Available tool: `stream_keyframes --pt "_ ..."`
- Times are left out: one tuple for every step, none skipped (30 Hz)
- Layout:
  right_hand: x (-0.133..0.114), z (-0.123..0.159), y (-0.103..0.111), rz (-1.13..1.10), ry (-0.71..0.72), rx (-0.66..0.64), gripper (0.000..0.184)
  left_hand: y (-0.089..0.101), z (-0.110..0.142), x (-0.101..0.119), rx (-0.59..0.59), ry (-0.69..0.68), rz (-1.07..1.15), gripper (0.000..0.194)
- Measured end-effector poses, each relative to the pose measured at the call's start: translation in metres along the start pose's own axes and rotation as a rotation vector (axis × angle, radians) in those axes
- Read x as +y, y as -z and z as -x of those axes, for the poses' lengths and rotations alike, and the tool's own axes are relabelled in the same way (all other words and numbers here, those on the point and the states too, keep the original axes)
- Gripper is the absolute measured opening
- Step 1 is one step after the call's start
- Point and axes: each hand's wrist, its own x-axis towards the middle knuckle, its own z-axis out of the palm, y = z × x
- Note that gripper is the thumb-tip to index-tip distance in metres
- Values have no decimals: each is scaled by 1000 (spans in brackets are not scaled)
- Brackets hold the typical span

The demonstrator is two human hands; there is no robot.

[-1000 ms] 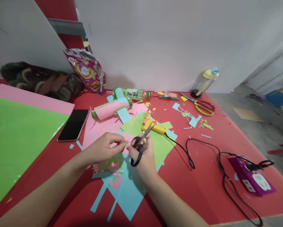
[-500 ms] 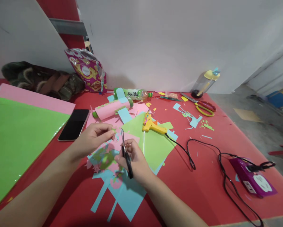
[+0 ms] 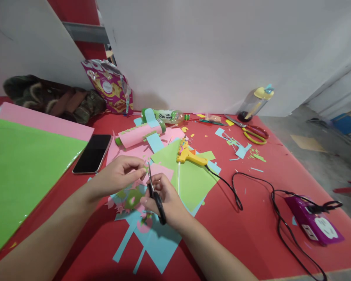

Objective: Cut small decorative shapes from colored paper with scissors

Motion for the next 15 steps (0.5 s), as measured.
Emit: stream_keyframes --pt "0 0 0 -7 -1 2 38 0 0 0 0 0 -8 22" --pt "0 0 0 -16 -3 1 38 0 0 0 1 -1 -16 22" --pt "0 0 0 -26 -4 -3 38 0 0 0 2 -2 -22 22" --pt "0 0 0 -33 -7 -7 38 0 0 1 3 -2 -27 22" --pt "0 0 0 -37 -9 -13 38 0 -1 1 4 -1 -30 22" --pt "0 0 0 -37 -10 -19 38 0 -1 1 5 0 -33 22" --pt "0 0 0 -38 -10 -22 39 0 -1 1 5 1 -36 23" --pt "0 0 0 -39 -9 -22 39 0 0 1 4 4 -37 22" --pt "0 0 0 -39 -6 -23 39 0 0 2 3 6 -37 22" --pt "0 0 0 -38 -3 -21 38 0 0 2 1 6 -35 22" --pt "1 0 0 -37 1 -21 38 0 0 2 0 7 -35 22" --pt "1 0 0 -36 4 -21 38 0 0 2 -1 7 -36 22" --pt "1 0 0 -33 5 -23 38 0 0 1 -4 7 -37 22" --pt "1 0 0 -31 4 -26 37 0 0 1 -6 7 -40 23" --pt "1 0 0 -30 2 -27 37 0 0 1 -7 8 -44 23"
